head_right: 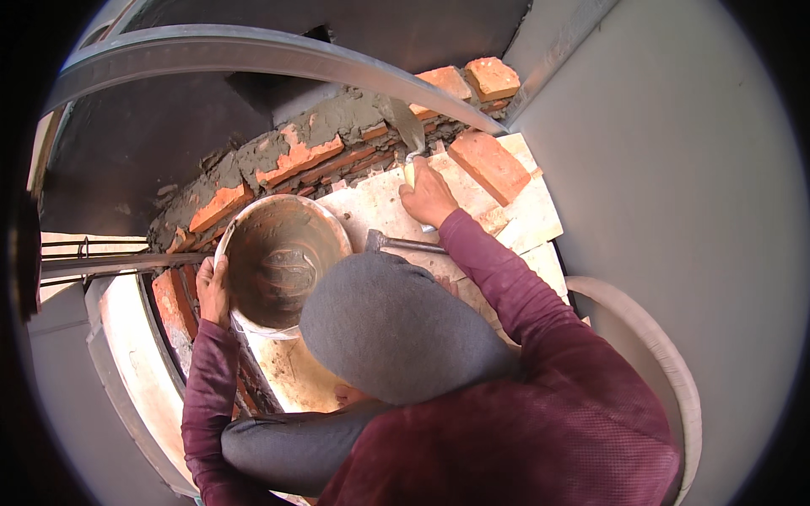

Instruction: The person applies mortar to a row of bricks using a trowel, positions a brick by hand, and taps it into place with a hammer.

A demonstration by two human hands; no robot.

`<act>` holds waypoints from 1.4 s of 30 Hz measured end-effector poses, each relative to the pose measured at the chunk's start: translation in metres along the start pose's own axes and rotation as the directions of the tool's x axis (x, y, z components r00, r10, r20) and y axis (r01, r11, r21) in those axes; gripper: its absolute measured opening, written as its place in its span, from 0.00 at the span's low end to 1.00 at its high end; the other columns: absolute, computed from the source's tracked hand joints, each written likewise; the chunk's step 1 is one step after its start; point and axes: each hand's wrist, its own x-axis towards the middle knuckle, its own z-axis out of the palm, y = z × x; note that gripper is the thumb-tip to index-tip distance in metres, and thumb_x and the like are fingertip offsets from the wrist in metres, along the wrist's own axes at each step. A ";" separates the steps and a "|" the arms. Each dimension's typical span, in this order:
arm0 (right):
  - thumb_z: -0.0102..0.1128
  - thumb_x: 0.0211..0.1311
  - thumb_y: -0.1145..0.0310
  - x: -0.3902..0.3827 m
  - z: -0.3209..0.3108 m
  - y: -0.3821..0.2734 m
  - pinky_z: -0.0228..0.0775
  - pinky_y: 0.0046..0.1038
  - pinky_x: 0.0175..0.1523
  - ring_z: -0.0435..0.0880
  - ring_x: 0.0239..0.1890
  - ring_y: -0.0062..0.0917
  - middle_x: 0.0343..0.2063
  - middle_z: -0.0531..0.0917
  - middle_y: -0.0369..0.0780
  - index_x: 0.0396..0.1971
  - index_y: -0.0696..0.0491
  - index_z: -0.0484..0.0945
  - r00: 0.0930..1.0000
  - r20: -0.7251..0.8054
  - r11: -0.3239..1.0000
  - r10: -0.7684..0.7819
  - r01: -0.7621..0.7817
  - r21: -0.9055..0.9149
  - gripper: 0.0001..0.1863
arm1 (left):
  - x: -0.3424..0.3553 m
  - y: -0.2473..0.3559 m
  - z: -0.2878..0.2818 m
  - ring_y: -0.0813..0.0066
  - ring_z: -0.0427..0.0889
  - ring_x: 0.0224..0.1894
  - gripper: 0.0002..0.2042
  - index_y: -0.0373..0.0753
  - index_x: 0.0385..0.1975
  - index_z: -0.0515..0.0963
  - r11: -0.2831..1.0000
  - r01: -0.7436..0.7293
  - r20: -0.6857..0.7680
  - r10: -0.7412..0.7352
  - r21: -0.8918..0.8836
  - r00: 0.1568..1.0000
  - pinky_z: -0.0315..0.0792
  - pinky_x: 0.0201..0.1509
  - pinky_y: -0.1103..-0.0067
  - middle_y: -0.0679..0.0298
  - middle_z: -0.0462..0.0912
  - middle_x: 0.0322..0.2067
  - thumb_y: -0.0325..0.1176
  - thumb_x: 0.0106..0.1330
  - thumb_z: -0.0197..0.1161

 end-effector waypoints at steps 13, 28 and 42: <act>0.53 0.58 0.72 0.023 0.020 -0.016 0.68 0.46 0.52 0.75 0.48 0.55 0.40 0.74 0.62 0.42 0.65 0.63 0.999 0.044 0.995 0.007 -0.003 -0.104 0.16 | 0.009 -0.030 -0.080 0.91 0.54 0.22 0.13 0.45 0.22 0.68 0.999 0.018 -0.019 -0.018 -0.029 1.000 0.48 0.25 0.87 0.80 0.62 0.20 0.39 0.69 0.59; 0.51 0.61 0.69 0.017 0.013 -0.022 0.72 0.41 0.44 0.80 0.36 0.46 0.39 0.76 0.58 0.41 0.64 0.65 0.999 -0.044 1.000 0.008 -0.007 0.010 0.15 | 0.011 -0.038 -0.088 0.91 0.54 0.22 0.13 0.45 0.22 0.69 0.999 0.047 -0.042 -0.047 -0.004 0.998 0.47 0.24 0.86 0.81 0.62 0.19 0.39 0.69 0.58; 0.37 0.73 0.51 0.033 0.039 -0.043 0.62 0.22 0.16 0.68 0.16 0.19 0.21 0.69 0.35 0.48 0.55 0.65 0.779 0.623 0.117 -0.075 -0.613 0.781 0.21 | 0.013 -0.050 -0.107 0.92 0.56 0.22 0.13 0.47 0.21 0.68 0.996 0.066 -0.033 -0.068 -0.059 0.997 0.49 0.25 0.88 0.81 0.64 0.21 0.37 0.69 0.59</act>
